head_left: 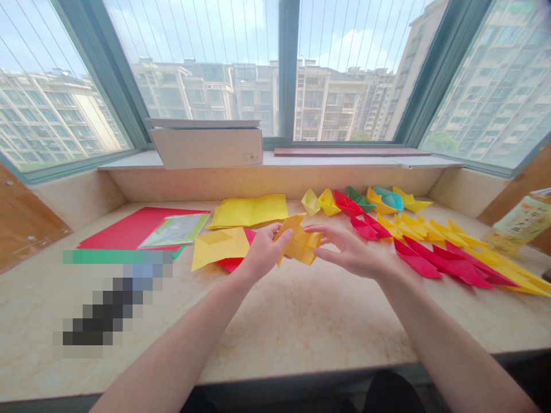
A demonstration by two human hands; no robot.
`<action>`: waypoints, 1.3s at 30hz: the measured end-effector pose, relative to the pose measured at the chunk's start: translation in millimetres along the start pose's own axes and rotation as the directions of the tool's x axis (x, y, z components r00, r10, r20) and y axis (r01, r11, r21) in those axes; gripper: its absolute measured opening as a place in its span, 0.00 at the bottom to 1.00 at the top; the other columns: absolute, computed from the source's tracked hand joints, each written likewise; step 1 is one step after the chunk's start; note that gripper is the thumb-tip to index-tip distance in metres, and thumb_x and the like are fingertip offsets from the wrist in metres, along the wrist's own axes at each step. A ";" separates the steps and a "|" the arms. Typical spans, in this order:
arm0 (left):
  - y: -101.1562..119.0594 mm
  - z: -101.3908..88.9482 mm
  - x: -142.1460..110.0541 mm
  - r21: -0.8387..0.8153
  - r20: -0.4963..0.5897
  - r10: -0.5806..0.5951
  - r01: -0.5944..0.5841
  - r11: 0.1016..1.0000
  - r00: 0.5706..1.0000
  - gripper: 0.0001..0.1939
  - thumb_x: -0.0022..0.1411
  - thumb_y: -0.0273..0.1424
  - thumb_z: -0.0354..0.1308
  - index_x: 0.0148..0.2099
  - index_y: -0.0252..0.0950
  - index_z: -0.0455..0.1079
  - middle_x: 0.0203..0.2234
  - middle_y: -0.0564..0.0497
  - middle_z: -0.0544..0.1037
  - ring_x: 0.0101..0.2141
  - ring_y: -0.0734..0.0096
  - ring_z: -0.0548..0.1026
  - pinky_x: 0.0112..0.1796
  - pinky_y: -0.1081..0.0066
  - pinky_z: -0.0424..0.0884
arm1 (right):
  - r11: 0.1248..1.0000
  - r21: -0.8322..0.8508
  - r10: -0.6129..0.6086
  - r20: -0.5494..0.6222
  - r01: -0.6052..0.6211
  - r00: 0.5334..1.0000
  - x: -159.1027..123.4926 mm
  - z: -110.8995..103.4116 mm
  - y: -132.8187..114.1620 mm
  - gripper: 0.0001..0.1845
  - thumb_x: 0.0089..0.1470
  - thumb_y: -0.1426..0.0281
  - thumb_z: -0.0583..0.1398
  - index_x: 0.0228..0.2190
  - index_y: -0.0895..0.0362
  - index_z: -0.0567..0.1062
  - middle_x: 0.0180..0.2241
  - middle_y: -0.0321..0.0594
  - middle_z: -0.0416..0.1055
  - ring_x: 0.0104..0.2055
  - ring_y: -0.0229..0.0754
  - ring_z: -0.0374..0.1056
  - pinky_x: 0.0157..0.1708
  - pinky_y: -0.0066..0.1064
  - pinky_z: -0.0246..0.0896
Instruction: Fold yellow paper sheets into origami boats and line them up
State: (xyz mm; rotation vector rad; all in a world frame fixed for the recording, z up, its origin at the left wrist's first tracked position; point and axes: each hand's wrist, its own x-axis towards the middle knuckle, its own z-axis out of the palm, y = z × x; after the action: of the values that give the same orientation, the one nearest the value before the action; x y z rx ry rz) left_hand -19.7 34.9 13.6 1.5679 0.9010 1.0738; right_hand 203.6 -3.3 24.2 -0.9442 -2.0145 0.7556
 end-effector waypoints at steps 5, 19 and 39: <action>-3.7 -0.9 0.8 0.054 0.007 0.048 -0.049 0.997 0.999 0.18 0.63 0.42 0.58 0.44 0.32 0.73 0.36 0.46 0.80 0.37 0.61 0.78 0.36 0.68 0.73 | 0.993 -0.114 -0.003 -0.081 -0.006 0.997 1.5 4.2 3.2 0.20 0.55 0.73 0.60 0.49 0.48 0.77 0.53 0.41 0.74 0.55 0.49 0.70 0.49 0.43 0.72; -14.7 11.3 -5.6 0.205 -0.008 0.097 -0.093 0.974 0.995 0.17 0.62 0.42 0.58 0.45 0.34 0.76 0.35 0.47 0.81 0.36 0.62 0.78 0.34 0.70 0.72 | 0.990 -0.129 0.002 -0.420 -0.062 0.907 8.7 28.6 12.2 0.09 0.57 0.66 0.61 0.36 0.54 0.81 0.39 0.42 0.80 0.40 0.47 0.75 0.38 0.38 0.71; 3.1 26.9 -18.1 0.178 0.041 0.013 -0.021 0.984 0.999 0.17 0.59 0.43 0.60 0.32 0.32 0.76 0.24 0.51 0.76 0.25 0.69 0.73 0.23 0.75 0.62 | 0.987 -0.080 0.076 -0.530 -0.139 0.844 7.7 42.8 5.4 0.13 0.56 0.63 0.61 0.41 0.55 0.77 0.36 0.43 0.78 0.32 0.44 0.73 0.29 0.34 0.69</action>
State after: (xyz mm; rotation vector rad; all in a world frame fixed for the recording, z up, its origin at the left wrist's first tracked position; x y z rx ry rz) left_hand -0.2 9.1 9.8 1.7408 0.9800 0.9922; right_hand 166.7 -2.0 0.6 -1.1923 -1.5383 0.3768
